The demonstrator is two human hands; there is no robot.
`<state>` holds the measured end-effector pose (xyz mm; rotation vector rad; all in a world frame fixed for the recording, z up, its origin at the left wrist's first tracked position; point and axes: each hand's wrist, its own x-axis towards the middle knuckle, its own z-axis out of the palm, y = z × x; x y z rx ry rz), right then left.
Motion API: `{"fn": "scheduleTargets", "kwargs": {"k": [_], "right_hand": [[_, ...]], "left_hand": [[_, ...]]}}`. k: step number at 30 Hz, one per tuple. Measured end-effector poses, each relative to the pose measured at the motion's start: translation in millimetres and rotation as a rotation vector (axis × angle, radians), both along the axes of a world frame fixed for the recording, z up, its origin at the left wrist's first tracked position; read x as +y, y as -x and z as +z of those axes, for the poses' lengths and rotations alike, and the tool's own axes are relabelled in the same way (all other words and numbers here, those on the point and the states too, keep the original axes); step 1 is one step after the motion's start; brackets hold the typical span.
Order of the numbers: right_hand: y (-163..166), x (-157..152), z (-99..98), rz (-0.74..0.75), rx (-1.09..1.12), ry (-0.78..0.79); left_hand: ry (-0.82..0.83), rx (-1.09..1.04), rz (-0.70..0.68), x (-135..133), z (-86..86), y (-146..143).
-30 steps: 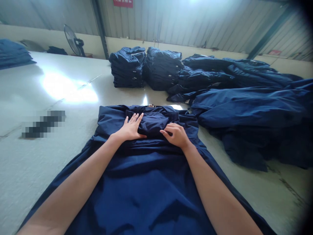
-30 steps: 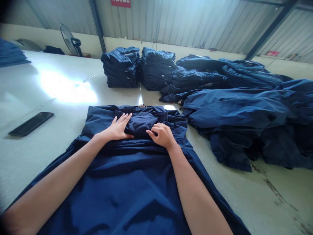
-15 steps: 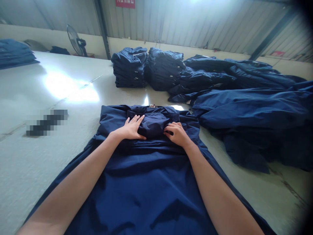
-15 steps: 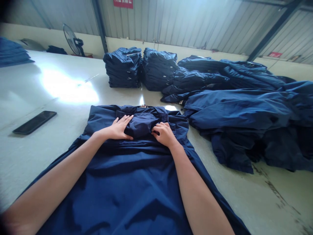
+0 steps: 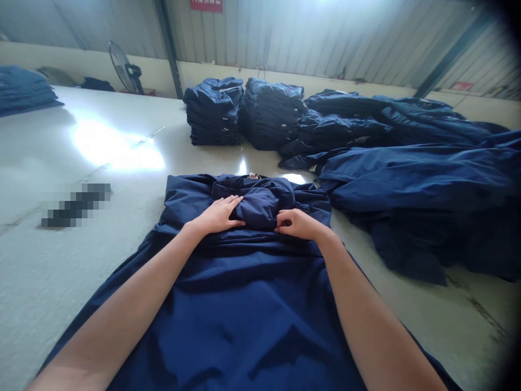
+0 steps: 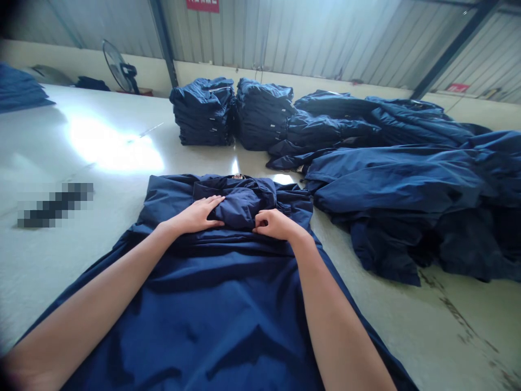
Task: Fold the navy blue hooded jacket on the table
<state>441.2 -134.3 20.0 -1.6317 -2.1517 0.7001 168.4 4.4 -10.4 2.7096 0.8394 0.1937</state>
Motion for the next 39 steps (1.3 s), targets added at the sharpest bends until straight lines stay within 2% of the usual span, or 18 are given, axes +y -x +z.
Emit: {"fn": "scheduleTargets", "kwargs": {"k": [2,4,9,11,13,16,18,20,23,26,32,36,39], "right_hand": [[-0.3,-0.6,1.1,-0.022,0.015,0.028],[2.8,-0.7,2.4,-0.063,0.017,-0.029],[28.7,5.3,1.5,-0.296,-0.029,-0.51],[41.4,9.5,-3.7,-0.393,-0.105,-0.597],[50.3,13.2,-12.0,-0.439,-0.183,-0.561],[54.1,16.8,-27.4,-0.463,-0.265,-0.395],[52.2,18.0,-36.2,-0.475,-0.287,-0.305],[49.1,18.7,-42.3,-0.487,-0.28,-0.265],[44.2,20.0,-47.5,-0.51,-0.233,-0.287],[39.1,22.4,-51.5,-0.557,-0.175,-0.31],[32.1,28.3,-53.5,-0.637,-0.123,-0.241],[21.6,30.5,-54.3,-0.719,-0.2,-0.266],[8.8,30.5,-59.4,-0.812,-0.265,-0.219]], "left_hand": [[0.005,0.024,0.007,1.8,-6.0,-0.8],[0.022,0.049,0.013,2.9,-9.2,-1.5],[0.049,0.11,0.012,0.6,-3.5,-1.1],[0.073,0.115,-0.008,-1.7,4.4,1.1],[0.113,0.083,-0.069,-4.2,14.1,3.3],[0.153,-0.076,-0.145,-9.0,25.2,1.8],[0.099,-0.223,-0.083,-13.5,26.2,-3.8],[-0.027,-0.297,0.051,-18.7,22.0,-11.0],[-0.186,-0.228,0.191,-24.9,11.2,-18.2],[-0.212,-0.108,0.204,-25.3,0.9,-17.1],[-0.055,0.059,0.145,-13.1,-10.1,-6.7],[0.032,0.142,0.124,-3.7,-9.8,-0.1],[0.075,0.185,0.102,2.2,-6.4,5.9]]}}
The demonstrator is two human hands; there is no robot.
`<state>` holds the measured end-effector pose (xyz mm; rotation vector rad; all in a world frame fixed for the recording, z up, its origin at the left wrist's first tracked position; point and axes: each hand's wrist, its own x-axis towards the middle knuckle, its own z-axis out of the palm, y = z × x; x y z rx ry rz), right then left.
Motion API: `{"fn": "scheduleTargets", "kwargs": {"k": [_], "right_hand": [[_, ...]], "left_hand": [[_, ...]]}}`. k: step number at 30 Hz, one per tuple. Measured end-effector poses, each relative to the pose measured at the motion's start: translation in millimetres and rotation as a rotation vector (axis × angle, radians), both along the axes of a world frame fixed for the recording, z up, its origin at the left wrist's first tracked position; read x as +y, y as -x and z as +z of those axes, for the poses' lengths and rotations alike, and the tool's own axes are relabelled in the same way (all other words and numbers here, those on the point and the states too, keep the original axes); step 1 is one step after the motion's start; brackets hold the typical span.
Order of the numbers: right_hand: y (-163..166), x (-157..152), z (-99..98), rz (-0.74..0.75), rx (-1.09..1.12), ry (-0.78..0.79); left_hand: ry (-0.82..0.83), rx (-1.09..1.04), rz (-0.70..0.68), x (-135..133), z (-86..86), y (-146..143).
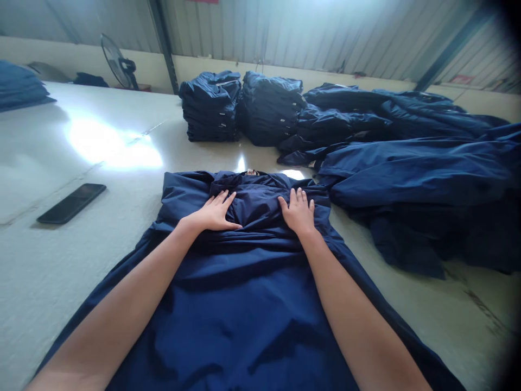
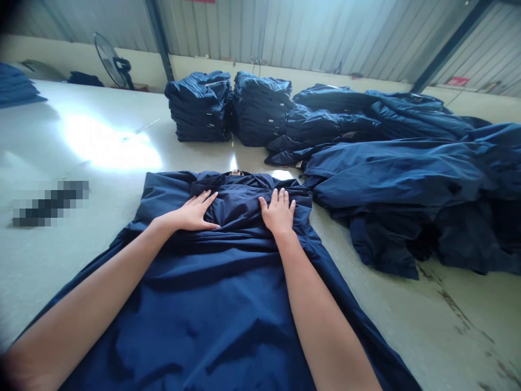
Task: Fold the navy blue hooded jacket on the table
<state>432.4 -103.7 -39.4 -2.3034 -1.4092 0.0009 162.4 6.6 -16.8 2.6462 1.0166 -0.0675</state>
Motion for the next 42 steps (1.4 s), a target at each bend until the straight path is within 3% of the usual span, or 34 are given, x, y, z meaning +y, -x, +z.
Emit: {"fn": "scheduleTargets", "kwargs": {"k": [3,6,8,10,13,19,25,31,34,37,40,42], "right_hand": [[-7.2,-1.9,-0.7,-0.055,-0.02,0.028],[-3.1,-6.6,10.5,-0.062,-0.102,-0.155],[4.8,-10.1,21.1,0.028,-0.146,-0.315],[14.6,-12.3,28.4,0.168,-0.17,-0.378],[27.2,-11.4,26.6,0.27,-0.194,-0.276],[29.6,-5.5,5.2,0.269,-0.161,-0.092],[25.3,-5.6,4.4,0.252,-0.128,0.071],[22.7,-5.6,4.3,0.224,-0.134,0.151],[20.3,-6.5,7.2,0.24,-0.161,0.08],[17.2,-10.5,15.3,0.244,-0.2,-0.113],[16.2,-16.2,21.6,0.218,-0.255,-0.248],[17.0,-18.9,21.8,0.26,-0.279,-0.265]], "left_hand": [[0.038,-0.002,-0.021,3.1,9.5,5.0],[0.036,-0.112,-0.002,2.7,23.1,6.3],[-0.057,-0.258,0.041,0.8,29.3,4.1],[-0.188,-0.373,0.085,-1.6,29.2,-0.4],[-0.298,-0.344,0.126,-4.2,16.9,-8.1],[-0.177,-0.12,0.185,0.3,-11.9,-11.7],[-0.129,-0.095,0.159,6.7,-13.6,-5.0],[-0.084,-0.141,0.219,8.6,-12.4,-1.1],[-0.098,-0.169,0.236,9.1,-11.9,-0.5],[-0.235,-0.271,0.235,8.6,-9.2,0.6],[-0.383,-0.435,0.158,6.6,-4.2,1.8],[-0.397,-0.487,0.07,5.2,-2.1,2.3]]}}
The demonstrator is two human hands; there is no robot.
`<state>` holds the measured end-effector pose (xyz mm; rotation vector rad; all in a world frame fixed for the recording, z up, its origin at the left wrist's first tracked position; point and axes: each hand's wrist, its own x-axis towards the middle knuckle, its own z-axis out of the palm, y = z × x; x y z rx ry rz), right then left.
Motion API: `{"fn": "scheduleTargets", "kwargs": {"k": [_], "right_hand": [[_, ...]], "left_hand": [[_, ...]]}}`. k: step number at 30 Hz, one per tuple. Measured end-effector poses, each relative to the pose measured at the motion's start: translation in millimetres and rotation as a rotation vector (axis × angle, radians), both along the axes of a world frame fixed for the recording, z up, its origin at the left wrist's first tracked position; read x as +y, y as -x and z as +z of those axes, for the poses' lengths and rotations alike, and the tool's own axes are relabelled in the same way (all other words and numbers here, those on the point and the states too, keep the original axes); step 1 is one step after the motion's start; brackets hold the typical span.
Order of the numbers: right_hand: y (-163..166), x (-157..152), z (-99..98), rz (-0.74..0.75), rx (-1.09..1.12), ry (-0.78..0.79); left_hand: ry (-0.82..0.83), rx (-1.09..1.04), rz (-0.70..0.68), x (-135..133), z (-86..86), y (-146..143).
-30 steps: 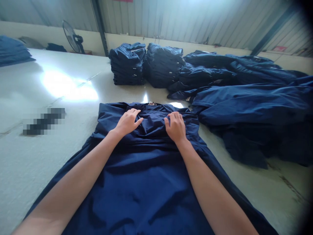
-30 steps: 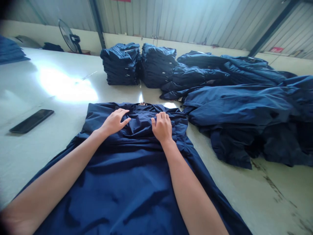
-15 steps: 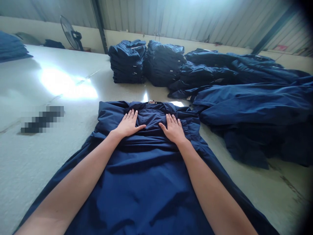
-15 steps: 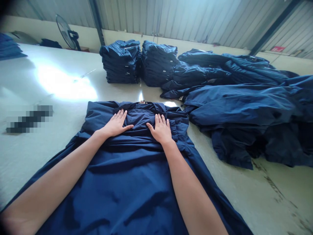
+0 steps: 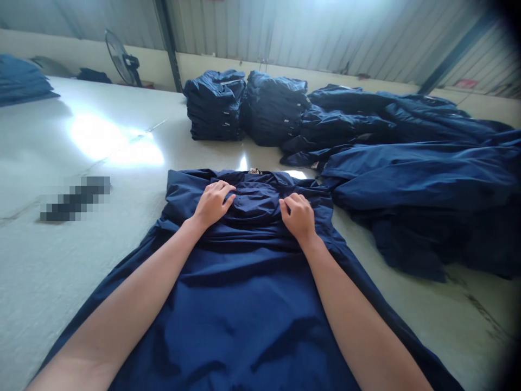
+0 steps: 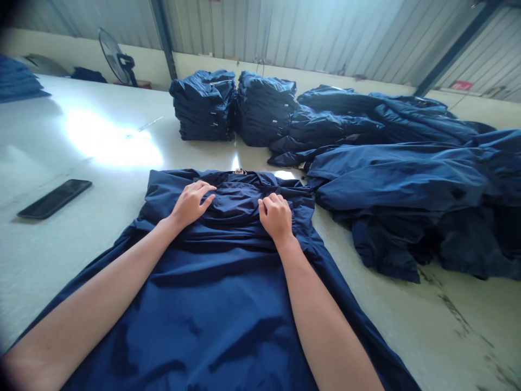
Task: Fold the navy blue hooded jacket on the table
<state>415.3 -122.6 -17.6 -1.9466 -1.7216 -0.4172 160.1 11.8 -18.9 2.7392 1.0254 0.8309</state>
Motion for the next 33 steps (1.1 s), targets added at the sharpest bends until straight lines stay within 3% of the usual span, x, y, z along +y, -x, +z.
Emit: {"fn": "scheduleTargets", "kwargs": {"k": [4,15,21,33], "right_hand": [[2.3,-0.7,-4.2,0.075,0.001,0.067],[-0.3,2.0,-7.5,0.054,0.057,0.169],[2.1,5.0,-9.7,-0.007,0.028,0.223],[-1.9,10.4,-17.2,-0.041,0.067,0.12]], "left_hand": [[0.088,0.07,-0.077,-0.2,-2.6,-0.4],[0.2,0.262,0.064,0.5,-7.2,-3.0],[0.262,0.374,-0.024,4.7,-6.9,2.1],[0.324,0.346,-0.086,7.7,-3.7,6.6]]}}
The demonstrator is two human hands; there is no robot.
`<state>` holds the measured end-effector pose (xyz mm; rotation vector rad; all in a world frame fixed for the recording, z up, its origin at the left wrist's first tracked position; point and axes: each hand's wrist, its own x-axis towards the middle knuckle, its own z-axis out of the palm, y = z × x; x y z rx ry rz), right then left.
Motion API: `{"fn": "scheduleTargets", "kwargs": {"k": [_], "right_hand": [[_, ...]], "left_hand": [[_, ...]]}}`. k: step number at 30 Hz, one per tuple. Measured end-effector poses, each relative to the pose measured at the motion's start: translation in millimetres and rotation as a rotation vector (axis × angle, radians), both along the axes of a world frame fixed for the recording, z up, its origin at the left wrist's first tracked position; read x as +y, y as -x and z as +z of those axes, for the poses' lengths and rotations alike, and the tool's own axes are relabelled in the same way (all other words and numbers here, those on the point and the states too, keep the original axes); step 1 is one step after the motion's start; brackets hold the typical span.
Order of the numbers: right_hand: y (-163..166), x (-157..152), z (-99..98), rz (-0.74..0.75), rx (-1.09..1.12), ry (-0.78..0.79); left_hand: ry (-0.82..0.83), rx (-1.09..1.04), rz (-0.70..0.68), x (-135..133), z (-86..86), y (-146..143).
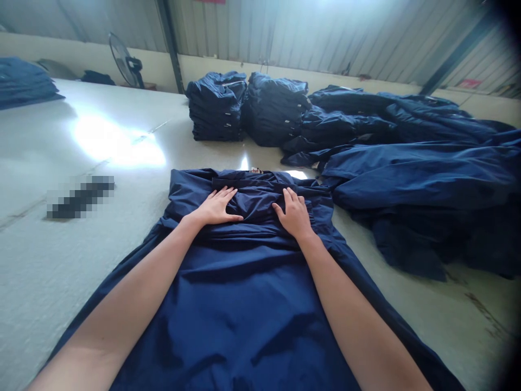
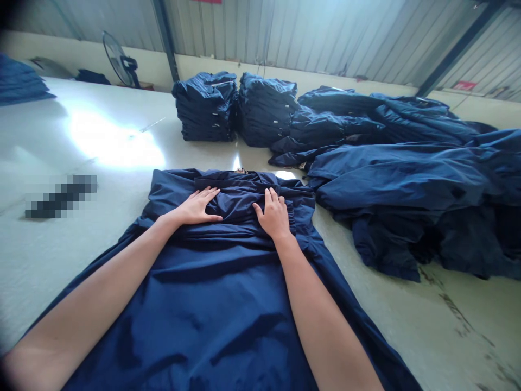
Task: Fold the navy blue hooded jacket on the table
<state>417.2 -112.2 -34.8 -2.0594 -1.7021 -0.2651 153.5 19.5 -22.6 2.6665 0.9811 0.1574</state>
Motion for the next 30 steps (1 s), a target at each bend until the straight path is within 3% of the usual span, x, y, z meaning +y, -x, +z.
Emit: {"fn": "scheduleTargets", "kwargs": {"k": [5,8,11,16,23,30], "right_hand": [[0.0,-1.3,3.6,-0.009,-0.006,-0.081],[1.6,-0.4,1.2,-0.049,-0.003,-0.002],[3.1,1.4,-2.8,-0.089,0.01,0.134],[2.3,1.8,-3.5,-0.114,0.005,0.282],[-3.2,14.3,-2.6,-0.087,-0.008,0.35],[-7.8,57.5,-2.0,-0.073,0.007,0.391]], "left_hand": [[-0.012,-0.215,0.018,5.0,-6.9,2.5],[-0.119,-0.369,0.116,5.8,-8.4,3.1],[-0.179,-0.227,0.225,3.0,-8.4,2.3],[-0.095,0.056,0.197,0.0,-7.2,2.6],[-0.101,0.087,0.191,14.7,-7.2,5.0],[-0.123,0.083,0.229,52.3,-13.0,2.6]]}}
